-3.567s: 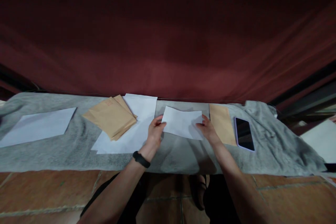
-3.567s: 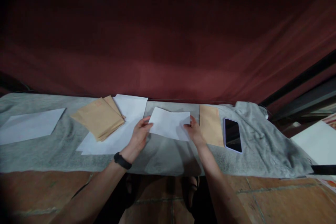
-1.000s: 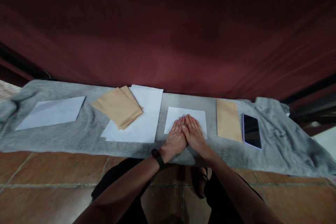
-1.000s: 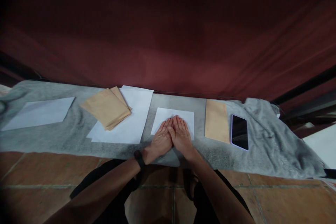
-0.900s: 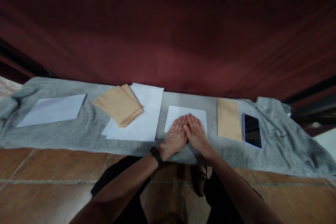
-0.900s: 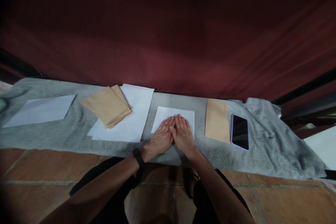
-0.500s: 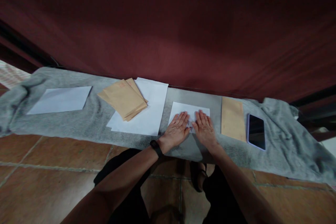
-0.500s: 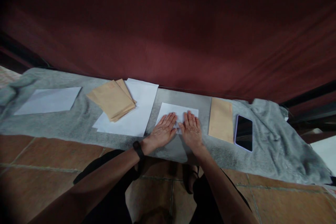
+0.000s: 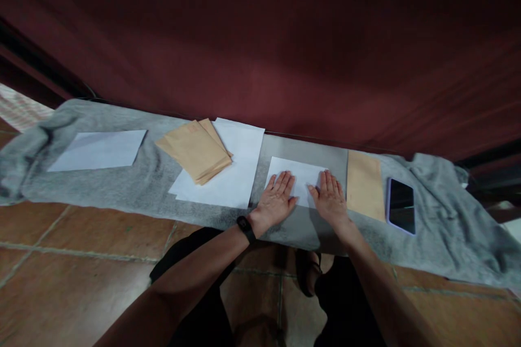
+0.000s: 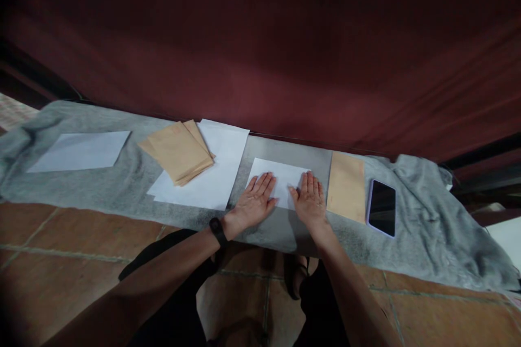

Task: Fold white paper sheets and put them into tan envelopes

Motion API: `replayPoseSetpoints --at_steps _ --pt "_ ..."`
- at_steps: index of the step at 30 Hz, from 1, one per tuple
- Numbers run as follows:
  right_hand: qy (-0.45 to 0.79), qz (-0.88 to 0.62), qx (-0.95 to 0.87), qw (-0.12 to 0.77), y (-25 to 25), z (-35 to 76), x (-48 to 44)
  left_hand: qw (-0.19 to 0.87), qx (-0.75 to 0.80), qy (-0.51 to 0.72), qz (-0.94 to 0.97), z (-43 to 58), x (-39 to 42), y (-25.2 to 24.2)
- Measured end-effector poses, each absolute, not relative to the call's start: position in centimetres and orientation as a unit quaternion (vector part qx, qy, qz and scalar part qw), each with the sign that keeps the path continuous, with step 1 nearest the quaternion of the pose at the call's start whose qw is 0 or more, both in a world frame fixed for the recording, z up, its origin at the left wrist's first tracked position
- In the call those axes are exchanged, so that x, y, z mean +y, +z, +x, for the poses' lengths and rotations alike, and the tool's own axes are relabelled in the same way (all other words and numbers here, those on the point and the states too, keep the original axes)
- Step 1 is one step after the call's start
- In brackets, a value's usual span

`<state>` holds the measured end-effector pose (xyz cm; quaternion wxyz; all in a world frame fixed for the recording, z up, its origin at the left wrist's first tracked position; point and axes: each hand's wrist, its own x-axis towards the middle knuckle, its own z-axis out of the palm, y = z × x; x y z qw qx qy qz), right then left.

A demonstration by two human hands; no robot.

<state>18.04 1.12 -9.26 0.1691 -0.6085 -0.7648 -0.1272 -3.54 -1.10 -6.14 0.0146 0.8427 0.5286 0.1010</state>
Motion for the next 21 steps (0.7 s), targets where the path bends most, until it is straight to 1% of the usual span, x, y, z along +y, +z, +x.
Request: replayPoseSetpoints --at_steps 6,9,13,15,21 --pt "-0.122 -0.648 -0.73 0.182 -8.7 18.4 1.5 0.035 0.527 0.104 0.843 -3.7 -0.8 -5.7" --pt "-0.074 -0.641 -0.744 0.175 -7.9 17.2 1.5 0.049 0.531 0.125 0.837 -3.6 -0.3 -5.3" --pt "0.017 -0.589 -0.791 0.163 -7.2 14.3 1.5 0.053 0.525 0.154 0.835 -3.0 0.6 -5.1" --pt "0.038 -0.564 -0.811 0.153 -7.0 13.2 1.5 0.051 0.521 0.149 0.839 -2.6 1.0 -5.3" --pt "0.025 -0.58 -0.804 0.13 -7.2 13.1 2.5 0.041 0.542 0.116 0.831 -2.2 2.3 -5.8"
